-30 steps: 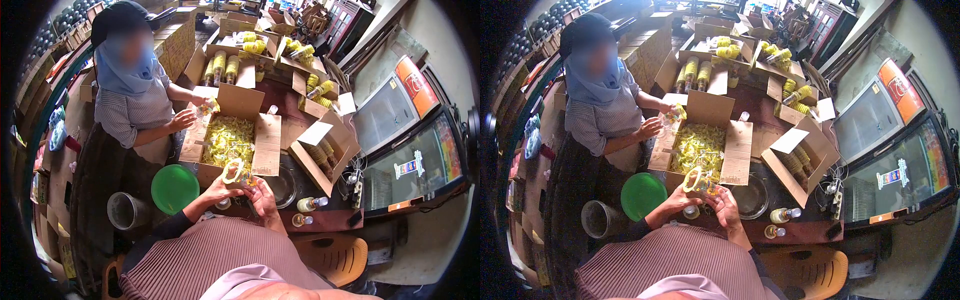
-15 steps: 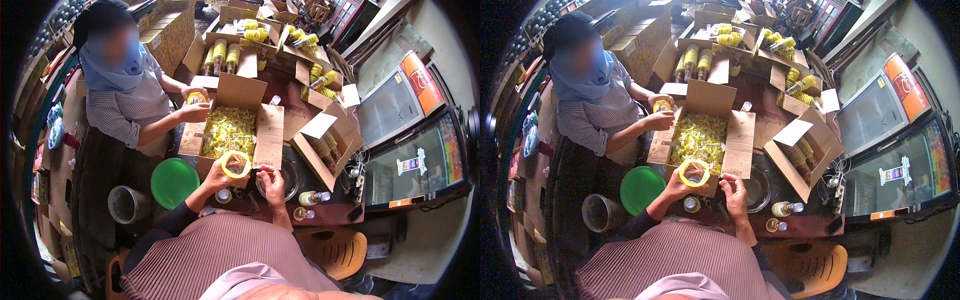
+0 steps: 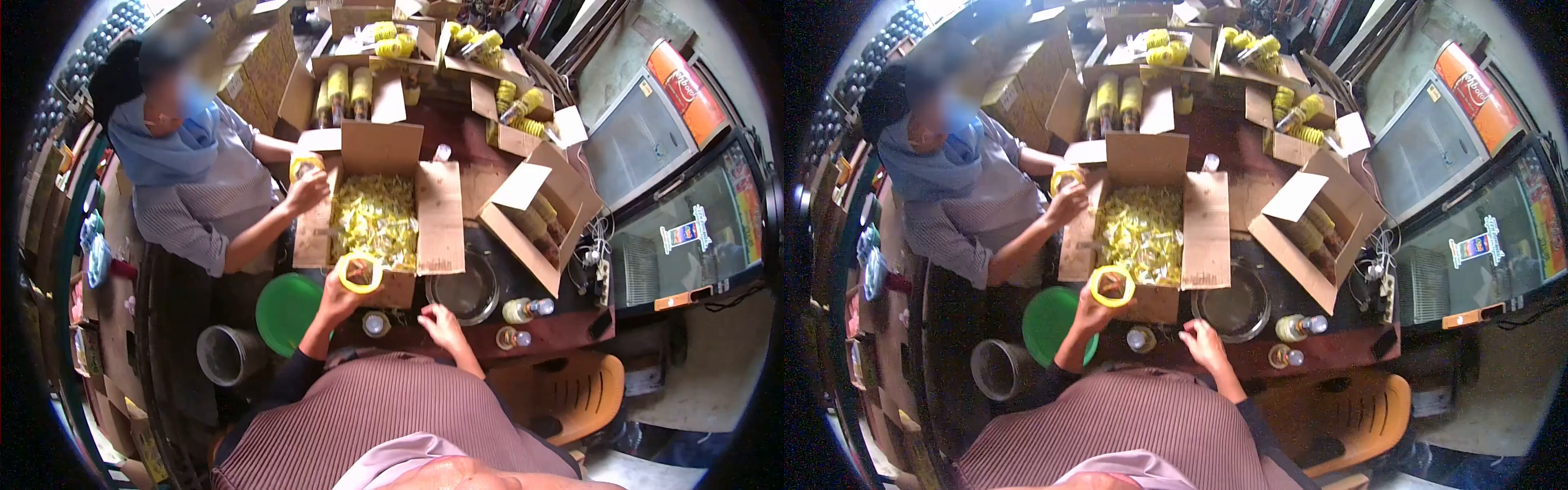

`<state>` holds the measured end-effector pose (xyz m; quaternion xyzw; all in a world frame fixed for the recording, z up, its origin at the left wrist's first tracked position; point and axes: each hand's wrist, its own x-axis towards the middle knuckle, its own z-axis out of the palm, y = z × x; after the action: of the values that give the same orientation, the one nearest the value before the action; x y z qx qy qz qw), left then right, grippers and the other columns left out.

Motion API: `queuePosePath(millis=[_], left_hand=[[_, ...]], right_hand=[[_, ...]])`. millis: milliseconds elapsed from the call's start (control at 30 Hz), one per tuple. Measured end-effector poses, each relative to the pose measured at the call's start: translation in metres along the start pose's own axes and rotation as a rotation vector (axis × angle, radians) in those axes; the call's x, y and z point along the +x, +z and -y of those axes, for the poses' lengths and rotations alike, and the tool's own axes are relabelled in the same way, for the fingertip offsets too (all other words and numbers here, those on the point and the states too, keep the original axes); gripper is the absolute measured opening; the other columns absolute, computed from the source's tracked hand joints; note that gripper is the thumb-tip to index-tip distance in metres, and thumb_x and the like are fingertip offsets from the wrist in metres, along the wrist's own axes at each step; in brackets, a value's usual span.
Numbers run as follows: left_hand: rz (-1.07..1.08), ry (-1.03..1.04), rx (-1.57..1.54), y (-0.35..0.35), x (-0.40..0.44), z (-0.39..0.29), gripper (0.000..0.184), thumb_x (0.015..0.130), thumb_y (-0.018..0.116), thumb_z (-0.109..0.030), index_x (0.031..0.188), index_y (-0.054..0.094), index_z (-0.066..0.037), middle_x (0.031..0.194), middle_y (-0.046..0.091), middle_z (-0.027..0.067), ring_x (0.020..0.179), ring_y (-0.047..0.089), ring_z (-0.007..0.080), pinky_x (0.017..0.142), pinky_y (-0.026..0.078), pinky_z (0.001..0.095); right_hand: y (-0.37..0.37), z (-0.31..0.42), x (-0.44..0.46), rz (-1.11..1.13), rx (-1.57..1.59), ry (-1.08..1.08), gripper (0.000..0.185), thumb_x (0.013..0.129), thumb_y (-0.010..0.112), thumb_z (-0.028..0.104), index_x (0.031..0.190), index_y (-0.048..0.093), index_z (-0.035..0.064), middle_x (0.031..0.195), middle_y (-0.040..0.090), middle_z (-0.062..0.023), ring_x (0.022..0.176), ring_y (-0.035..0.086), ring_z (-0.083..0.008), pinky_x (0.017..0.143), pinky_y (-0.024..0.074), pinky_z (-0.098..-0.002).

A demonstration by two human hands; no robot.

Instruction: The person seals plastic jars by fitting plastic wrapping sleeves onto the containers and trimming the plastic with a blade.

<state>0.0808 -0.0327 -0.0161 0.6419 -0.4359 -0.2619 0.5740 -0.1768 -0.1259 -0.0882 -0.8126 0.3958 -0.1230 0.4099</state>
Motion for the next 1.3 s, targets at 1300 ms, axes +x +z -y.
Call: queuePosePath(millis=[1300], left_hand=[[0.187, 0.111, 0.249, 0.033, 0.031, -0.041, 0.049, 0.068, 0.083, -0.019, 0.105, 0.058, -0.001, 0.098, 0.061, 0.013, 0.088, 0.062, 0.0267, 0.078, 0.05, 0.0343]], right_hand=[[0.05, -0.09, -0.035, 0.127, -0.36, 0.293, 0.026, 0.076, 0.068, 0.019, 0.084, 0.063, -0.0045, 0.082, 0.065, -0.0262, 0.082, 0.065, -0.0435, 0.072, 0.0513, -0.0503]])
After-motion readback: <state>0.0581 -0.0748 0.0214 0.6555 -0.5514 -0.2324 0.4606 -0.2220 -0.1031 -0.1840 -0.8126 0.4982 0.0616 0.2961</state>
